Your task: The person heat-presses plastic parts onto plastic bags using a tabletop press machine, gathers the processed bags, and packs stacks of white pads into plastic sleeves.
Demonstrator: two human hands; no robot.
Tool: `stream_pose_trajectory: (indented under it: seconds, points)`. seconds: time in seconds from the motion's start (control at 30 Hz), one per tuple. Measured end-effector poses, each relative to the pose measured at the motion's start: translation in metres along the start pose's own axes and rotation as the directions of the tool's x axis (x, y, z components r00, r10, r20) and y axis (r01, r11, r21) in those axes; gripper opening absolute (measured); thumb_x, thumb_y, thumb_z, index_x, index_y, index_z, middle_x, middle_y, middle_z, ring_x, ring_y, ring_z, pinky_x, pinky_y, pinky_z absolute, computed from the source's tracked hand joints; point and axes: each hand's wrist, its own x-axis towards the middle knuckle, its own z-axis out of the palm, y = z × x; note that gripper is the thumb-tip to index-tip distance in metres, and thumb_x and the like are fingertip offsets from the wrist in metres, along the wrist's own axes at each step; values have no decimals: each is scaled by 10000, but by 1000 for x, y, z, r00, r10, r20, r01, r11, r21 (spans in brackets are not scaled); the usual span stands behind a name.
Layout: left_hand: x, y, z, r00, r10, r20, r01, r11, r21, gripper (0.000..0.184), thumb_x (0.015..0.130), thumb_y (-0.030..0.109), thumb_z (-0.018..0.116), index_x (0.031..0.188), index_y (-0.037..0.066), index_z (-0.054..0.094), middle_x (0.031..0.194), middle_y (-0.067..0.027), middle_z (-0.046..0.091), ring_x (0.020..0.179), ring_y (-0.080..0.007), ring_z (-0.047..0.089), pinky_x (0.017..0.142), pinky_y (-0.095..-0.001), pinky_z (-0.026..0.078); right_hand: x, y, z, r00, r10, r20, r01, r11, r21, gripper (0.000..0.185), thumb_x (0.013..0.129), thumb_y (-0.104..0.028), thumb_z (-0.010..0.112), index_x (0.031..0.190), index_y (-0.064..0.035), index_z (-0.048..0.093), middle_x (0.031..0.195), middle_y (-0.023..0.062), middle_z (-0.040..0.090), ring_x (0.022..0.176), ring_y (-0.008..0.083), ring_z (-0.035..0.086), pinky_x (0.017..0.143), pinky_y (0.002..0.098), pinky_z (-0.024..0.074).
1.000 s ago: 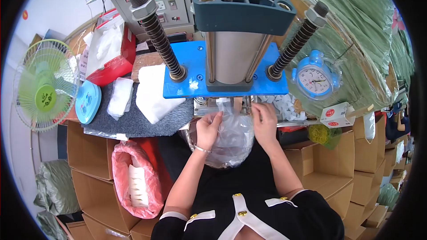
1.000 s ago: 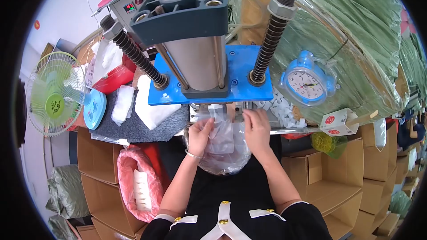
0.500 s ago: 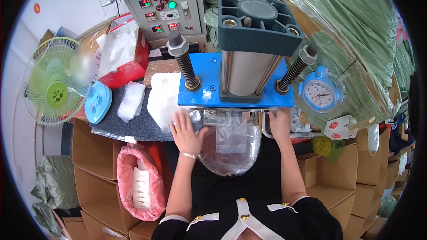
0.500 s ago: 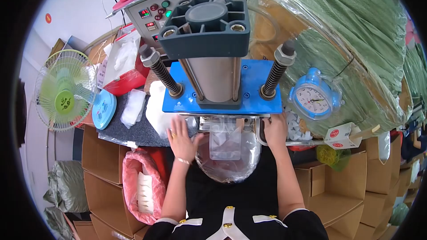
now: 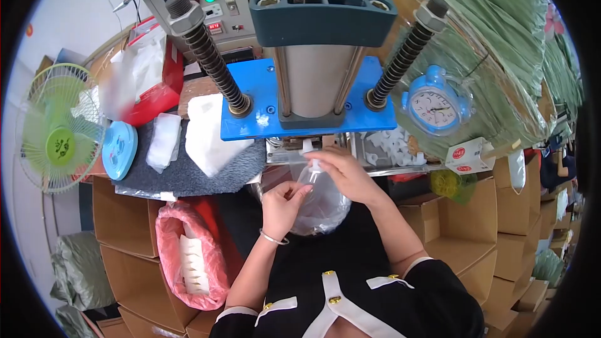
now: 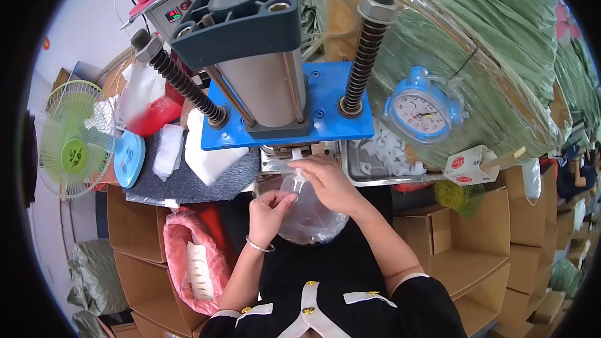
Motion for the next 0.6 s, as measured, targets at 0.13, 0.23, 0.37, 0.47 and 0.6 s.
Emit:
stream_pose_trajectory:
  seconds: [0.13, 0.23, 0.37, 0.47, 0.6]
  points:
    - [5, -22, 16, 986, -150, 77, 166, 939, -302, 224, 874, 194, 722, 823, -21, 688, 657, 38, 585, 575, -22, 471, 516, -193, 374, -3, 21, 27, 962, 261, -84, -195, 866, 460, 293, 965, -44, 485, 1228, -5, 606, 1097, 98, 663, 1040, 152, 586, 940, 290, 433]
    - [8, -36, 19, 979, -149, 140, 191, 912, -364, 216, 895, 199, 700, 867, -15, 702, 636, 48, 576, 564, -19, 456, 497, -203, 355, -7, 36, 37, 930, 344, -129, -213, 792, 573, 301, 966, -47, 492, 1248, -2, 586, 1085, 98, 666, 1021, 155, 597, 929, 285, 441]
    - [20, -32, 18, 975, -160, 156, 203, 926, -317, 216, 898, 201, 697, 844, -7, 701, 613, 55, 556, 558, -13, 439, 490, -208, 345, -10, 41, 29, 919, 334, -210, -266, 918, 295, 337, 951, -66, 547, 1286, -30, 546, 1063, 89, 664, 951, 161, 608, 862, 278, 463]
    - [45, -38, 17, 991, -119, 56, 130, 947, -293, 257, 892, 212, 701, 743, 5, 670, 599, 43, 556, 536, -19, 429, 483, -213, 334, -13, 41, 15, 827, -26, -561, -154, 950, -272, 229, 905, -87, 604, 1127, -29, 615, 1005, 120, 645, 895, 251, 598, 811, 347, 470]
    - [72, -43, 25, 991, -129, 46, 137, 930, -342, 281, 887, 239, 708, 710, 29, 649, 598, 23, 564, 519, -42, 455, 477, -218, 334, -19, 62, 0, 793, -131, -595, -154, 902, -404, 155, 869, -51, 614, 1021, -22, 631, 962, 139, 621, 897, 318, 580, 806, 382, 466]
